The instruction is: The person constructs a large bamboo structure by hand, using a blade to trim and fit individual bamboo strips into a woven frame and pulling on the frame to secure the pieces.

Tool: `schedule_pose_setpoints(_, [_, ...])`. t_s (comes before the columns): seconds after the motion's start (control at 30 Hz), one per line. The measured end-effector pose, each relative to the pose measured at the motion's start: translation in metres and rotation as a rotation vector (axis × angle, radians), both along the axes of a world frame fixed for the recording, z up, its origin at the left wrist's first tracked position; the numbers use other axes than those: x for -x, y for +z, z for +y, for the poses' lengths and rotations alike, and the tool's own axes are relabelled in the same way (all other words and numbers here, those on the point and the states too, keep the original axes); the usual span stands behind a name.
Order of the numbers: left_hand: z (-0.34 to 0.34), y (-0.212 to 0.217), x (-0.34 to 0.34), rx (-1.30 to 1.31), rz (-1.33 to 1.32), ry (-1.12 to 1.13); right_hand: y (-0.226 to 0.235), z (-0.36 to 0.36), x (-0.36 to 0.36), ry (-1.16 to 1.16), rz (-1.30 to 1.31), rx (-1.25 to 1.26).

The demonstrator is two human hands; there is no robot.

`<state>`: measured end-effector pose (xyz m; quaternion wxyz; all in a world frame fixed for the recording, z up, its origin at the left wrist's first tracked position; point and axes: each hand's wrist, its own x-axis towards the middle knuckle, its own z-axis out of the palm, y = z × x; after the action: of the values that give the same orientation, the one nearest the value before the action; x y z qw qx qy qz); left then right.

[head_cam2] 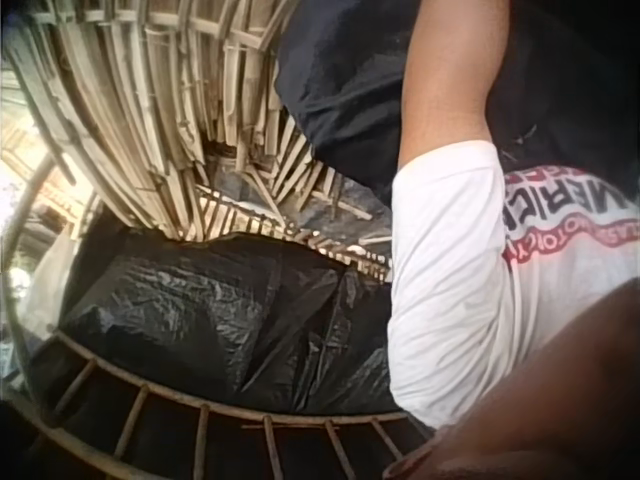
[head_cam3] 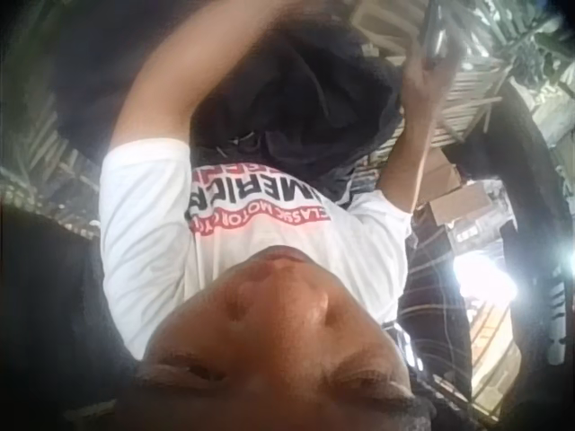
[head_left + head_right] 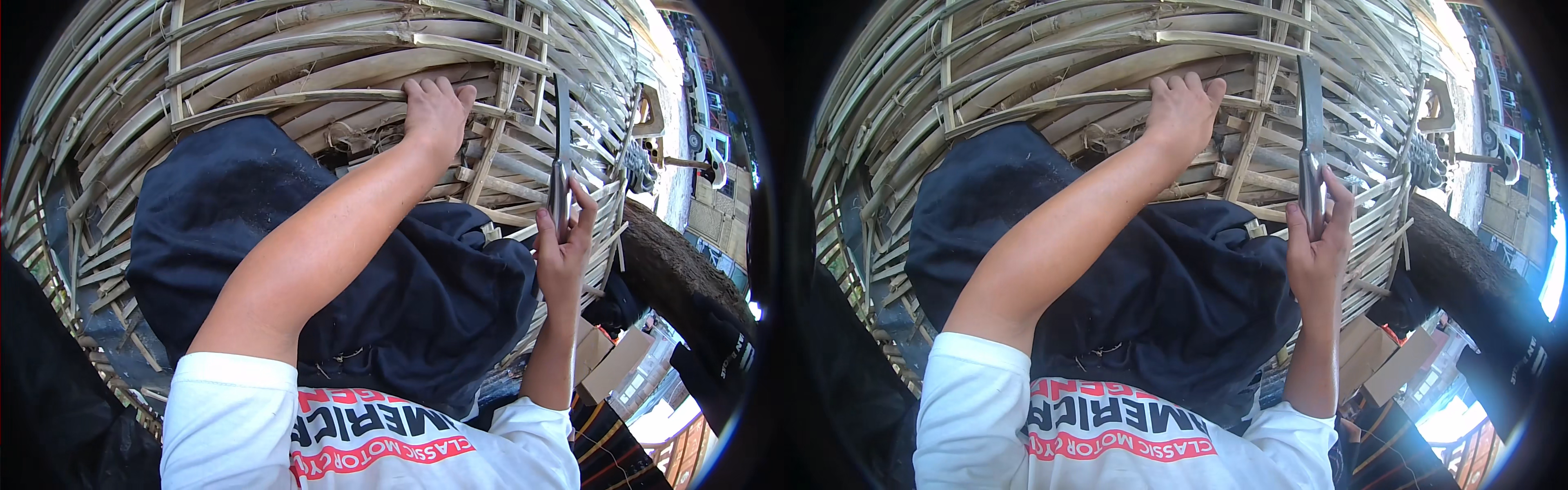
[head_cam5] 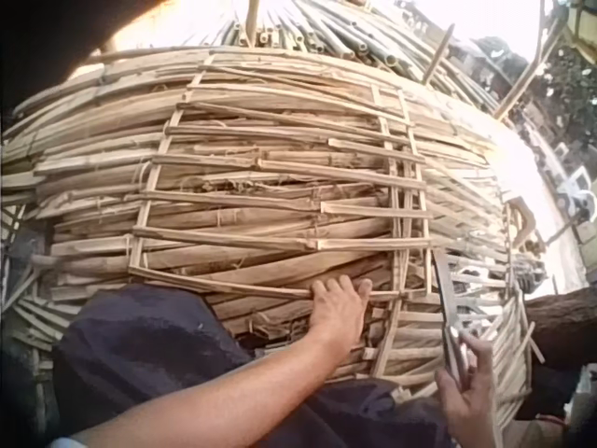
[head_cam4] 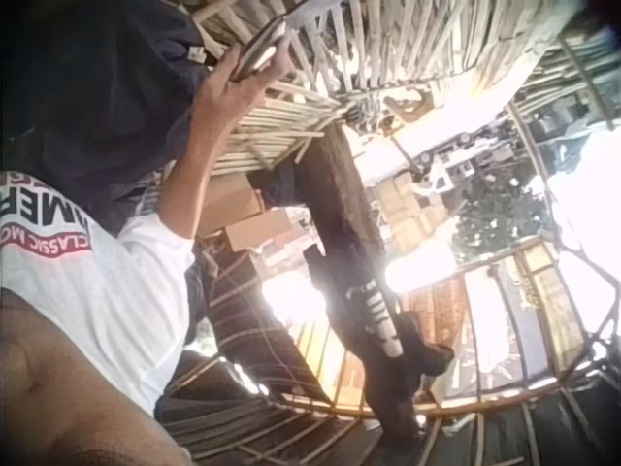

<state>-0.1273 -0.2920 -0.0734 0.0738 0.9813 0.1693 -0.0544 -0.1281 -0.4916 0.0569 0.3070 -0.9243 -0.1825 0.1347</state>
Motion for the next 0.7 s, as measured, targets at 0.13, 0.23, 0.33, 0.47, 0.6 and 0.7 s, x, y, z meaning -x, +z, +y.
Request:
schedule_pose_setpoints(0.13, [0.001,0.0,-0.001,0.019,-0.006,0.009,-0.015,-0.005,-0.007,0.052,-0.062,0.015])
schedule_pose_setpoints(0.23, [0.003,0.001,-0.003,0.016,0.002,0.024,-0.02,-0.007,-0.011,0.087,-0.077,0.028])
schedule_pose_setpoints(0.33, [0.002,0.001,-0.002,0.007,0.006,0.025,-0.015,-0.003,-0.012,0.084,-0.008,0.081])
schedule_pose_setpoints(0.47, [0.004,0.0,-0.004,-0.001,0.017,0.028,-0.018,-0.002,-0.016,0.113,-0.054,-0.012])
schedule_pose_setpoints(0.6, [0.001,-0.002,-0.009,-0.007,0.04,0.031,-0.018,0.003,-0.022,0.218,-0.179,0.171])
schedule_pose_setpoints(0.7, [0.001,-0.007,-0.01,-0.02,0.053,0.062,-0.009,0.01,-0.017,0.201,0.028,0.381])
